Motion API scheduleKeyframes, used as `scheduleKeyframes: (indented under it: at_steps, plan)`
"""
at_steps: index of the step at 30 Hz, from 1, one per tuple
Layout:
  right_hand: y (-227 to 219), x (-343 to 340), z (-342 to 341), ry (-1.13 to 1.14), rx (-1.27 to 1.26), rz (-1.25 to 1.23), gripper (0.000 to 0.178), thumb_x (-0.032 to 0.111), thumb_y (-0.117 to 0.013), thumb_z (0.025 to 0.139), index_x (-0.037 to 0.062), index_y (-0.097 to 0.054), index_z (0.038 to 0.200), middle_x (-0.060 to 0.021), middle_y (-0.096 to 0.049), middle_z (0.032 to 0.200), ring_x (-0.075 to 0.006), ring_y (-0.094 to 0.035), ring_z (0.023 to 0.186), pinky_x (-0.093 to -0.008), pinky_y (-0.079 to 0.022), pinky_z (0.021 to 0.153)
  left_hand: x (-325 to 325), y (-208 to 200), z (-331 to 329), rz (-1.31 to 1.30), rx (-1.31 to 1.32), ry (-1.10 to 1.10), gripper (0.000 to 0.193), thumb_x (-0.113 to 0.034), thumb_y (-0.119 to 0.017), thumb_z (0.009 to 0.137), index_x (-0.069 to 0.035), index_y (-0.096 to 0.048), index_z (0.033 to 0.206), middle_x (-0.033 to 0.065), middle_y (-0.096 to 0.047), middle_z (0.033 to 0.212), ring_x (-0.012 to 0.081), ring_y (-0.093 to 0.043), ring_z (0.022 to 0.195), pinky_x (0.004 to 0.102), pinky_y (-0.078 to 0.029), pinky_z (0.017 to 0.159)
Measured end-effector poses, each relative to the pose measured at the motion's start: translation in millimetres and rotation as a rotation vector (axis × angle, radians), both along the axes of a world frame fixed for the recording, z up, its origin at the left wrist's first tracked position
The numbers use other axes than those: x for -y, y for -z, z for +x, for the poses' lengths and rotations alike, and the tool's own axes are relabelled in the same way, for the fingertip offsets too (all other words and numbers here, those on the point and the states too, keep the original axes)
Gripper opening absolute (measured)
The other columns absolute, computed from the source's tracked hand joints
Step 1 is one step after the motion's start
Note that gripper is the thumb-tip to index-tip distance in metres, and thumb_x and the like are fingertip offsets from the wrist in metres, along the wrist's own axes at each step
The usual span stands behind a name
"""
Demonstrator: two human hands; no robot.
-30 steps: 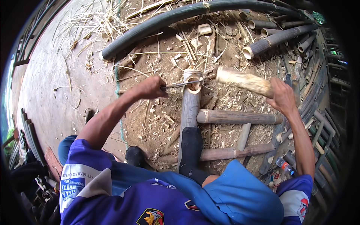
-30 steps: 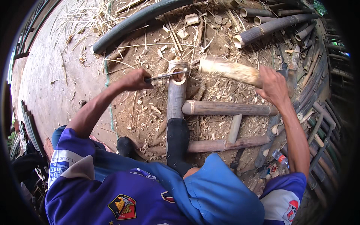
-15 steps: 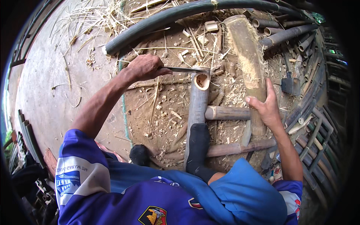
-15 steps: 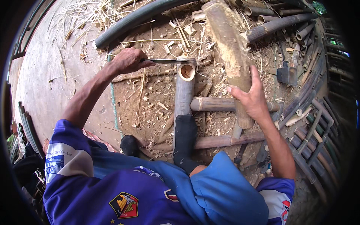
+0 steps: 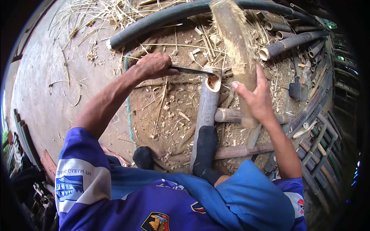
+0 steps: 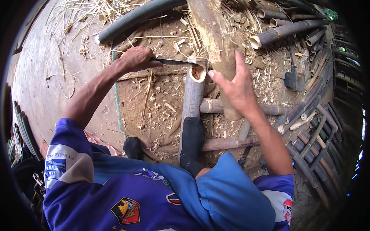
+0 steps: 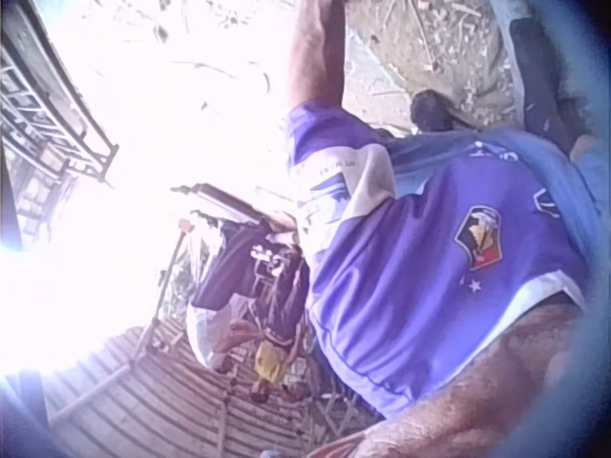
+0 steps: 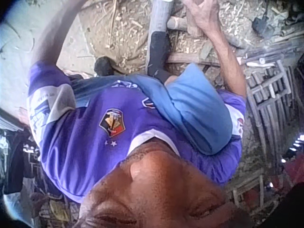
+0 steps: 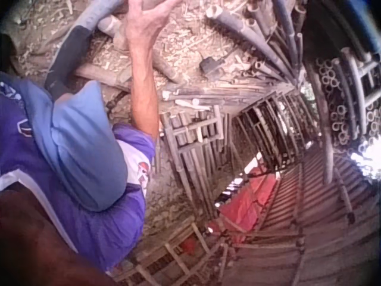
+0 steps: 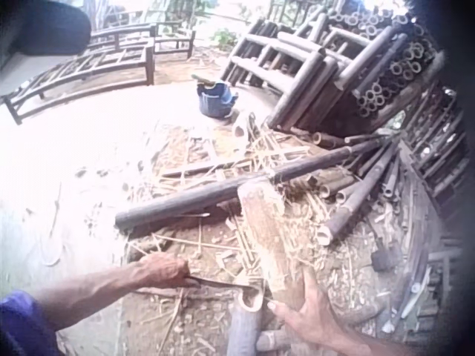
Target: The person carves and hollows out a section of bamboo using a knife and a wooden mallet.
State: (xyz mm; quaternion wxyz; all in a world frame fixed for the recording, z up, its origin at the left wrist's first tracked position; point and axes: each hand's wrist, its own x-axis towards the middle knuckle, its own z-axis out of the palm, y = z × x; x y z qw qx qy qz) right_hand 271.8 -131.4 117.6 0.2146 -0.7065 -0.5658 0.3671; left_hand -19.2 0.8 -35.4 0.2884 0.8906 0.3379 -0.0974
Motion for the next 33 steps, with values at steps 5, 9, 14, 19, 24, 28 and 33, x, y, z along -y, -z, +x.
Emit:
scheduleKeyframes:
  at_steps: [5,9,14,19,24,28,33]
  plan:
    - [17,-3,10,-0.230,0.136,-0.548,0.071,0.028,-0.076,0.083,0.0018,-0.042,0.140,-0.0268,-0.058,0.129,-0.0369,-0.062,0.115,-0.0568,-0.053,0.098,0,9,4,-0.056,0.032,0.040,0.061,-0.061,-0.063,0.091,-0.003,-0.072,0.077,0.0123,-0.060,0.058,0.0271,-0.060,0.052,0.0433,-0.048,0.049]
    - [-2,-14,9,-0.121,-0.050,-0.261,0.070,0.026,-0.078,0.081,-0.0015,-0.045,0.137,-0.0249,-0.059,0.128,-0.0342,-0.060,0.118,-0.0512,-0.050,0.101,-2,8,-1,-0.102,0.029,0.008,0.062,-0.061,-0.064,0.091,-0.002,-0.070,0.074,0.0134,-0.061,0.060,0.0286,-0.060,0.053,0.0447,-0.050,0.052]
    - [15,6,17,0.003,-0.034,0.113,0.079,0.026,-0.081,0.078,-0.0065,-0.042,0.138,-0.0217,-0.059,0.126,-0.0290,-0.060,0.114,-0.0376,-0.045,0.104,33,4,-10,0.248,0.079,0.059,0.048,-0.053,-0.058,0.097,-0.010,-0.065,0.078,0.0031,-0.049,0.060,0.0145,-0.048,0.050,0.0390,-0.042,0.044]
    - [7,6,35,0.007,-0.011,-0.066,0.082,0.018,-0.078,0.074,-0.0087,-0.038,0.140,-0.0245,-0.057,0.127,-0.0299,-0.059,0.117,-0.0393,-0.045,0.106,84,-22,-12,0.150,0.139,-0.141,0.028,-0.033,-0.073,0.084,-0.008,-0.065,0.093,0.0111,-0.060,0.081,0.0291,-0.063,0.067,0.0457,-0.051,0.059]
    - [4,-4,42,-0.166,0.095,-0.075,0.082,0.020,-0.082,0.073,-0.0068,-0.041,0.139,-0.0235,-0.062,0.122,-0.0303,-0.063,0.111,-0.0392,-0.051,0.099,81,-37,0,-0.019,-0.130,-0.109,0.022,-0.030,-0.065,0.092,-0.007,-0.064,0.091,0.0165,-0.066,0.089,0.0336,-0.068,0.071,0.0477,-0.053,0.061]
    - [13,-10,44,-0.656,0.250,0.155,0.069,0.022,-0.084,0.075,0.0007,-0.048,0.130,-0.0142,-0.067,0.102,-0.0250,-0.067,0.090,-0.0347,-0.059,0.074,73,-36,2,-0.072,-0.239,-0.082,0.019,-0.026,-0.059,0.095,-0.008,-0.066,0.092,0.0154,-0.069,0.082,0.0326,-0.067,0.068,0.0477,-0.052,0.060]
    - [61,-20,71,-1.166,0.617,0.372,0.052,0.029,-0.083,0.078,0.0068,-0.057,0.117,-0.0106,-0.065,0.093,-0.0213,-0.065,0.083,-0.0338,-0.056,0.071,62,-35,11,-0.053,-0.249,0.059,0.034,-0.023,-0.043,0.105,0.000,-0.064,0.091,0.0149,-0.064,0.071,0.0230,-0.065,0.060,0.0408,-0.054,0.055]
